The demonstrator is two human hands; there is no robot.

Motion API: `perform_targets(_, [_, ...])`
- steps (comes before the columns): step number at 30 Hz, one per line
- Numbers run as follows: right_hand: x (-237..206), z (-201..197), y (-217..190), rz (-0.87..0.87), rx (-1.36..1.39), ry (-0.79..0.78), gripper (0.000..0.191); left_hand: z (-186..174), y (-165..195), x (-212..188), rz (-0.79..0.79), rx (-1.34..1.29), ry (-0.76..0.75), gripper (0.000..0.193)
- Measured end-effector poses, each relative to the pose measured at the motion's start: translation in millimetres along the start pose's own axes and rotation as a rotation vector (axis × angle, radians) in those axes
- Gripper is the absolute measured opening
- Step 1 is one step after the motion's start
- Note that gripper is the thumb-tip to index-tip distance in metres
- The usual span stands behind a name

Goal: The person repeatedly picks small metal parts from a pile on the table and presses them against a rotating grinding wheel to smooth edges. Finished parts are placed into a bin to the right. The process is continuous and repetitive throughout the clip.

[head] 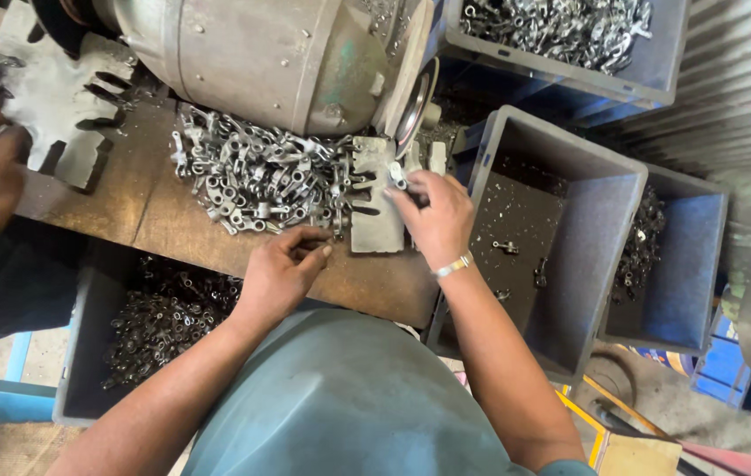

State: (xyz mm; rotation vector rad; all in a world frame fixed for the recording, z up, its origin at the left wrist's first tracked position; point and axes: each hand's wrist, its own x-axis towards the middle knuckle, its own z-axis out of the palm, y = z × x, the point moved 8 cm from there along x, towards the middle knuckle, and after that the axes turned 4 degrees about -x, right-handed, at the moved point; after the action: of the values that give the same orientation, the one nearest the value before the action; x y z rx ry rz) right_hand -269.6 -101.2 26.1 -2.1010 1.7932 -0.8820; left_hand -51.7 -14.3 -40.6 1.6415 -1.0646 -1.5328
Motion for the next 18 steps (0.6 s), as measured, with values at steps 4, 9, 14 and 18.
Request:
perform_targets(4, [10.0,-4.2,-14.3,-0.111,-0.115,0.111,0.030,-2.3,-0.4,-2.9,0.006,-0.005,0.012,0.027])
perform_targets(9, [20.6,-1.8,-18.8,-0.132,-0.191,0.098,0.035,-46.3,46.9,-7.0,0.499,0.408,0.317,0.024])
perform_targets(14, [16.1,-2.4,-20.4,-0.134,-0.147,0.130,0.032,-78.1,68.2,-15.2,0.712,0.820,0.599,0.032])
perform_targets(18, [4.9,-6.7,-11.4,-0.084,-0.122,0.109,0.031,-89.5,58.5,-2.0,0.615,0.869,0.564,0.031])
